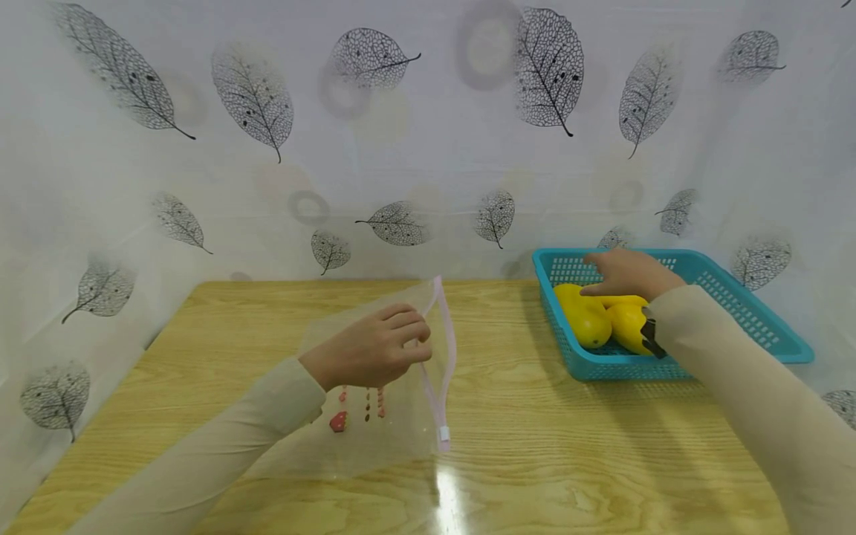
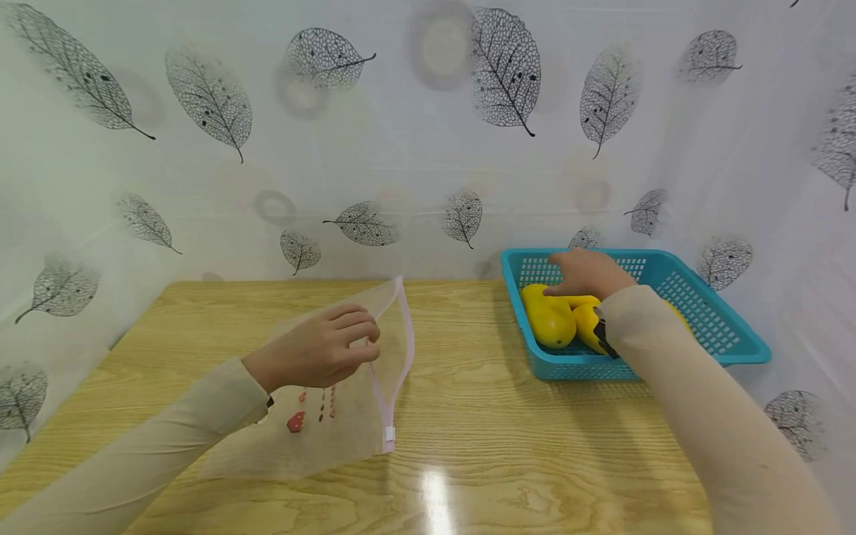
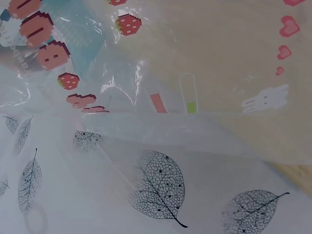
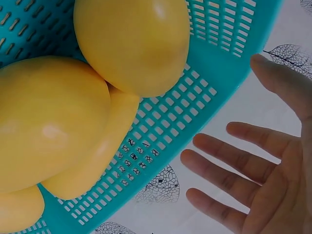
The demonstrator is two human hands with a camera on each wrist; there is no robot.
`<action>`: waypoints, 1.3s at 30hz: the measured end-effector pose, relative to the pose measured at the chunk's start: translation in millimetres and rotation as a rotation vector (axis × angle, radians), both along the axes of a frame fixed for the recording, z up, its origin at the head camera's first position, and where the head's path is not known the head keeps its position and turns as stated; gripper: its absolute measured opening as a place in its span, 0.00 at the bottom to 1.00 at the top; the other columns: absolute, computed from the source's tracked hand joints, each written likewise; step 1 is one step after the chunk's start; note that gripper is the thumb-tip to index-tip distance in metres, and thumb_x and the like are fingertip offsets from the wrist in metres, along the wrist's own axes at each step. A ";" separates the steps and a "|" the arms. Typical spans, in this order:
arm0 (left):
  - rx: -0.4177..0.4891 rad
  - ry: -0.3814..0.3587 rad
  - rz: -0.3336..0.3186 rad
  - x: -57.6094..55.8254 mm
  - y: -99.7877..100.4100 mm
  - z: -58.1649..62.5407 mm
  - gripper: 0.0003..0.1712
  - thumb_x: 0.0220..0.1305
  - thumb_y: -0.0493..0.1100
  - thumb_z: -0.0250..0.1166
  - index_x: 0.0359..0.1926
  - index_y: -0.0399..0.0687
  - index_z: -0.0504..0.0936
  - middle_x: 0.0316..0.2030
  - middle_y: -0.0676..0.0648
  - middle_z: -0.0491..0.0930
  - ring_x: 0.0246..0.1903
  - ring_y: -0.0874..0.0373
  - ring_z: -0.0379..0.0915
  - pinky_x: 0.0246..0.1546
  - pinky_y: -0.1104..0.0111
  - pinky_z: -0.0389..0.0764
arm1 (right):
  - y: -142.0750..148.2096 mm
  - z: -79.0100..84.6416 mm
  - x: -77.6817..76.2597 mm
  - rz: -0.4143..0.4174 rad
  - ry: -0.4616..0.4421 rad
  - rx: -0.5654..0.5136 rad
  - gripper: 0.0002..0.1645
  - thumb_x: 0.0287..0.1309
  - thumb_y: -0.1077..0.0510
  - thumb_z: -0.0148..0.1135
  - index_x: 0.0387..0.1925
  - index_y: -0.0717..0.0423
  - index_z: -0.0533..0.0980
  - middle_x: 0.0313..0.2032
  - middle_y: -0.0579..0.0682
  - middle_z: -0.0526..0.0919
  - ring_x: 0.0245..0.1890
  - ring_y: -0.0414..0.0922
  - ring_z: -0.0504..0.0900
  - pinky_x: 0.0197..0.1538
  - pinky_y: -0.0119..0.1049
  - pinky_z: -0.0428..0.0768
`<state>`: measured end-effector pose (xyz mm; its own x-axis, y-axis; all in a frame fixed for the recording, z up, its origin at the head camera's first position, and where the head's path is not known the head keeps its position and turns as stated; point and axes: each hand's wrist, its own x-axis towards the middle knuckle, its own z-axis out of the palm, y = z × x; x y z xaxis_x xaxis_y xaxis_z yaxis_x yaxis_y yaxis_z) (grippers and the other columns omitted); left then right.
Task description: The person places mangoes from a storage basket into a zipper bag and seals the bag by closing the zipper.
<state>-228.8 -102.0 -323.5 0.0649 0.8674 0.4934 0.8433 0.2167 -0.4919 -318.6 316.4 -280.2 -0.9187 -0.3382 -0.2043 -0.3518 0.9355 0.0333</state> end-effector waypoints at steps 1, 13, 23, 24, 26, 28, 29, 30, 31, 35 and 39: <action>-0.001 -0.002 0.001 0.2 0.2 0.2 0.10 0.46 0.32 0.60 0.30 0.50 0.74 0.32 0.51 0.76 0.37 0.56 0.73 0.50 0.68 0.75 | -0.3 0.0 -0.4 -0.009 -0.004 0.006 0.44 0.56 0.38 0.59 0.62 0.67 0.64 0.56 0.69 0.73 0.52 0.65 0.75 0.52 0.63 0.73; -0.007 -0.011 0.005 1.4 0.4 -2.2 0.08 0.50 0.32 0.58 0.29 0.50 0.75 0.32 0.51 0.77 0.36 0.56 0.73 0.50 0.68 0.75 | -2.8 -10.2 -7.0 -0.051 -0.038 0.016 0.46 0.56 0.37 0.58 0.63 0.67 0.63 0.62 0.70 0.66 0.60 0.69 0.66 0.57 0.65 0.67; -0.012 0.000 0.004 0.5 -0.1 -4.6 0.09 0.47 0.32 0.59 0.31 0.50 0.75 0.32 0.51 0.76 0.36 0.56 0.73 0.52 0.67 0.75 | -10.7 -12.3 -11.5 -0.036 -0.072 0.042 0.47 0.55 0.39 0.61 0.64 0.68 0.61 0.61 0.70 0.67 0.57 0.69 0.69 0.55 0.64 0.70; -0.012 -0.002 0.005 0.5 0.1 -4.6 0.09 0.48 0.32 0.59 0.31 0.50 0.75 0.32 0.51 0.76 0.36 0.56 0.73 0.53 0.67 0.75 | -10.6 -12.7 -12.2 -0.043 -0.080 0.043 0.47 0.55 0.39 0.61 0.65 0.68 0.61 0.61 0.71 0.67 0.58 0.69 0.68 0.55 0.65 0.70; -0.014 -0.006 0.007 0.3 0.4 -4.7 0.09 0.49 0.32 0.58 0.31 0.50 0.75 0.32 0.51 0.76 0.37 0.56 0.73 0.53 0.67 0.75 | -9.7 -13.9 -14.2 -0.056 -0.092 0.046 0.47 0.55 0.39 0.60 0.65 0.68 0.60 0.62 0.71 0.65 0.59 0.69 0.67 0.56 0.65 0.69; -0.016 -0.005 0.009 -0.3 0.4 -5.2 0.09 0.50 0.32 0.56 0.31 0.50 0.75 0.32 0.51 0.76 0.37 0.56 0.73 0.53 0.67 0.75 | -8.4 -15.3 -16.6 -0.069 -0.104 0.054 0.48 0.55 0.39 0.60 0.65 0.68 0.60 0.63 0.72 0.64 0.60 0.70 0.65 0.56 0.66 0.68; -0.016 -0.006 0.010 -0.4 0.3 -5.2 0.09 0.51 0.32 0.56 0.31 0.50 0.75 0.33 0.51 0.76 0.37 0.56 0.73 0.53 0.67 0.75 | -8.0 -15.8 -17.5 -0.075 -0.110 0.057 0.48 0.54 0.39 0.60 0.65 0.68 0.60 0.63 0.72 0.63 0.60 0.70 0.64 0.57 0.66 0.67; -0.017 -0.008 0.010 -0.7 0.4 -5.5 0.09 0.52 0.32 0.55 0.31 0.50 0.75 0.33 0.51 0.76 0.37 0.56 0.73 0.53 0.67 0.75 | -8.0 -16.2 -18.2 -0.083 -0.118 0.057 0.48 0.54 0.39 0.60 0.65 0.68 0.60 0.63 0.72 0.62 0.61 0.70 0.63 0.57 0.67 0.67; -0.017 -0.008 0.009 -0.8 0.4 -5.5 0.09 0.52 0.32 0.55 0.31 0.50 0.75 0.33 0.51 0.76 0.37 0.56 0.73 0.53 0.67 0.75 | -7.8 -16.4 -18.8 -0.090 -0.125 0.056 0.48 0.54 0.38 0.60 0.65 0.69 0.60 0.63 0.72 0.62 0.61 0.70 0.63 0.57 0.67 0.66; -0.014 -0.007 0.002 -1.3 0.7 -5.0 0.08 0.53 0.32 0.54 0.31 0.50 0.75 0.32 0.51 0.76 0.36 0.56 0.73 0.53 0.66 0.75 | -7.3 -17.1 -20.8 -0.115 -0.153 0.043 0.48 0.55 0.38 0.60 0.64 0.70 0.61 0.63 0.72 0.63 0.61 0.70 0.62 0.57 0.67 0.65; -0.011 -0.005 0.001 -1.3 1.1 -4.7 0.09 0.53 0.32 0.53 0.31 0.50 0.74 0.32 0.51 0.76 0.36 0.56 0.73 0.52 0.67 0.75 | -6.2 -19.1 -24.4 -0.124 -0.179 0.020 0.47 0.56 0.39 0.59 0.63 0.71 0.61 0.62 0.72 0.64 0.61 0.70 0.63 0.58 0.66 0.66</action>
<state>-230.1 -100.9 -328.2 0.0612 0.8727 0.4844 0.8455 0.2126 -0.4899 -343.0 310.1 -299.4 -0.9015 -0.2188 -0.3734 -0.2356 0.9718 -0.0007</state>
